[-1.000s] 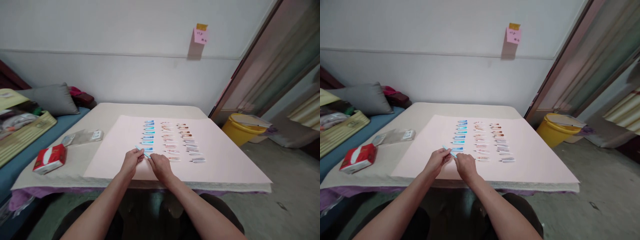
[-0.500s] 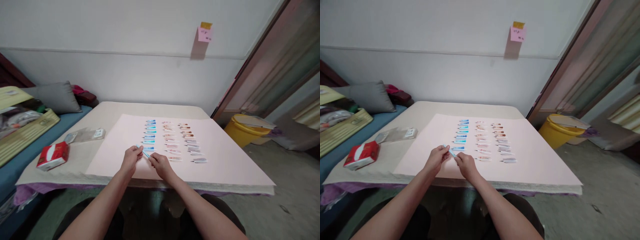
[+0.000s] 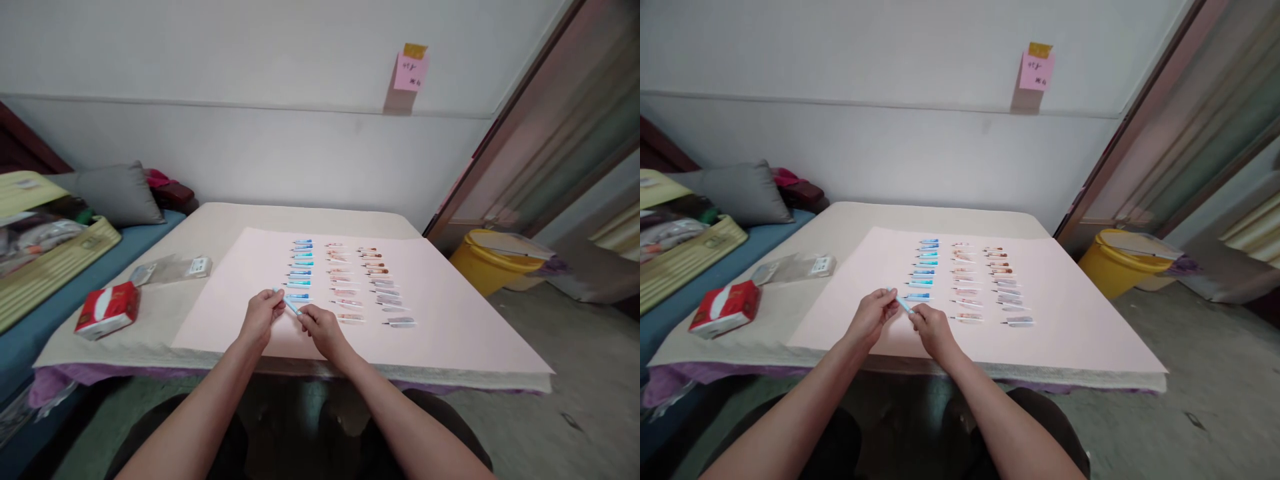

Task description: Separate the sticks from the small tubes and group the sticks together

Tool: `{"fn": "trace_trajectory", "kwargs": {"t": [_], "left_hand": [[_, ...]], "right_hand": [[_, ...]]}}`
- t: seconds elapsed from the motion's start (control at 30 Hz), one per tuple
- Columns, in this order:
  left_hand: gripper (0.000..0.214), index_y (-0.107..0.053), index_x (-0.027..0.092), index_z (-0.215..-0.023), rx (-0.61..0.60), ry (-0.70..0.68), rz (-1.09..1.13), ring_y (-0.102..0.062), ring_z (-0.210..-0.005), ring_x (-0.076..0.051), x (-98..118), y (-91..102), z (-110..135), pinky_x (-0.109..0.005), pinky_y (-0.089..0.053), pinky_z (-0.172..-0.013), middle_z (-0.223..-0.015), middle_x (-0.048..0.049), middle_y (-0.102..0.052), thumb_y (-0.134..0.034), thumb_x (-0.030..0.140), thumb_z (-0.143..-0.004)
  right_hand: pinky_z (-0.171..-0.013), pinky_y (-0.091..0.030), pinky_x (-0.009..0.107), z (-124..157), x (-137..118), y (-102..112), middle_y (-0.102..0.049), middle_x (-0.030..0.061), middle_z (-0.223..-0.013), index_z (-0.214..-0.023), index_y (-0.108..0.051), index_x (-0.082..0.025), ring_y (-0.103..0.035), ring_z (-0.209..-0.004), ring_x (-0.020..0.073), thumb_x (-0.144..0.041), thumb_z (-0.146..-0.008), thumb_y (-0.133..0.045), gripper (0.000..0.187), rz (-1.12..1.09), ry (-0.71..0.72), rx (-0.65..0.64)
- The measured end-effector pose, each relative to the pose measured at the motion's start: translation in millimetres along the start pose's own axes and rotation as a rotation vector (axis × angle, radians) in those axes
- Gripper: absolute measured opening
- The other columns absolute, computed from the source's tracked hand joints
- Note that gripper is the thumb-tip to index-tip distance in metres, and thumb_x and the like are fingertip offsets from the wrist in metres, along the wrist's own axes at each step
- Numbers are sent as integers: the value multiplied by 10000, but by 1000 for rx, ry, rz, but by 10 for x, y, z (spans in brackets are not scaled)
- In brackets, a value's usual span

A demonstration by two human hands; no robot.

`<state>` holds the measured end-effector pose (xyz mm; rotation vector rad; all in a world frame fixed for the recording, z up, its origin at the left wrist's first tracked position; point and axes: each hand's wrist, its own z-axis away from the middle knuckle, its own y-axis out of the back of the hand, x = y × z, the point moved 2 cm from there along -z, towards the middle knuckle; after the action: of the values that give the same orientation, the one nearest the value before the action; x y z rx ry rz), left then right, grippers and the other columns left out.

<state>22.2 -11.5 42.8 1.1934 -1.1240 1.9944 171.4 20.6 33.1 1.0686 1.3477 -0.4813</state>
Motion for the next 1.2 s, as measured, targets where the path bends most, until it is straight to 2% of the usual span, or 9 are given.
{"fn": "trace_trajectory", "kwargs": {"t": [0.17, 0.23, 0.3, 0.47, 0.53, 0.7, 0.8, 1.03, 1.2], "left_hand": [[250, -619, 127, -776, -160, -1, 31, -558, -746, -109, 32, -25, -20, -205, -428, -668, -809, -45, -610, -732, 289, -624], [261, -628, 130, -819, -178, 18, 33, -563, -769, -118, 40, -38, -4, -211, -429, -673, -854, -59, -616, -723, 291, -637], [267, -618, 140, -809, -129, 20, 25, -559, -760, -116, 43, -35, 10, -211, -425, -660, -831, -47, -608, -720, 323, -644], [323, -556, 133, -645, 36, -33, -32, -492, -617, -73, 47, 21, -1, -184, -391, -594, -614, 23, -510, -748, 389, -599], [300, -582, 125, -661, 0, -49, -16, -501, -638, -74, 56, 24, -15, -187, -400, -616, -649, 13, -534, -755, 360, -593], [253, -640, 119, -808, -157, -36, 45, -561, -774, -122, 60, -14, -15, -231, -438, -708, -814, -51, -610, -707, 317, -666], [208, -632, 123, -821, -164, 10, 75, -571, -771, -125, 23, -25, -11, -236, -445, -711, -806, -57, -612, -683, 281, -695], [136, -604, 129, -805, -43, 24, 67, -575, -753, -113, -34, -5, -23, -229, -443, -702, -810, -50, -608, -635, 239, -731], [140, -602, 122, -810, -15, 27, 64, -576, -741, -113, -31, -3, -26, -232, -441, -698, -802, -55, -610, -626, 236, -733]], "right_hand": [[-467, -381, 212, -28, 64, 13, -539, -32, -531, -781, -589, -154, -461, -455, 95, -313, -771, -508, 178, -284, -108, -84], [-464, -373, 210, -34, 68, 24, -545, -30, -530, -768, -594, -149, -457, -449, 91, -321, -768, -513, 190, -322, -106, -87], [-461, -365, 209, -35, 62, 24, -537, -34, -519, -777, -605, -147, -445, -443, 86, -311, -771, -514, 188, -313, -85, -68], [-469, -359, 210, -21, 38, -20, -527, -37, -513, -788, -626, -151, -441, -456, 88, -281, -765, -536, 160, -252, -43, -52], [-466, -353, 213, -10, 32, -26, -537, -31, -512, -774, -622, -148, -444, -451, 89, -290, -748, -563, 156, -321, -81, -58], [-473, -327, 215, 50, 15, -10, -577, -10, -527, -806, -578, -151, -439, -424, 78, -363, -731, -620, 229, -719, -300, -168], [-504, -358, 232, 77, 5, -15, -582, -12, -530, -779, -537, -163, -436, -415, 72, -397, -715, -656, 269, -856, -371, -217], [-502, -382, 241, 64, 9, -50, -600, 13, -570, -765, -546, -141, -436, -414, 69, -433, -740, -630, 304, -846, -448, -171], [-478, -367, 236, 59, -17, -22, -600, 14, -580, -786, -563, -140, -388, -384, 57, -524, -790, -539, 385, -830, -442, -183]]}}
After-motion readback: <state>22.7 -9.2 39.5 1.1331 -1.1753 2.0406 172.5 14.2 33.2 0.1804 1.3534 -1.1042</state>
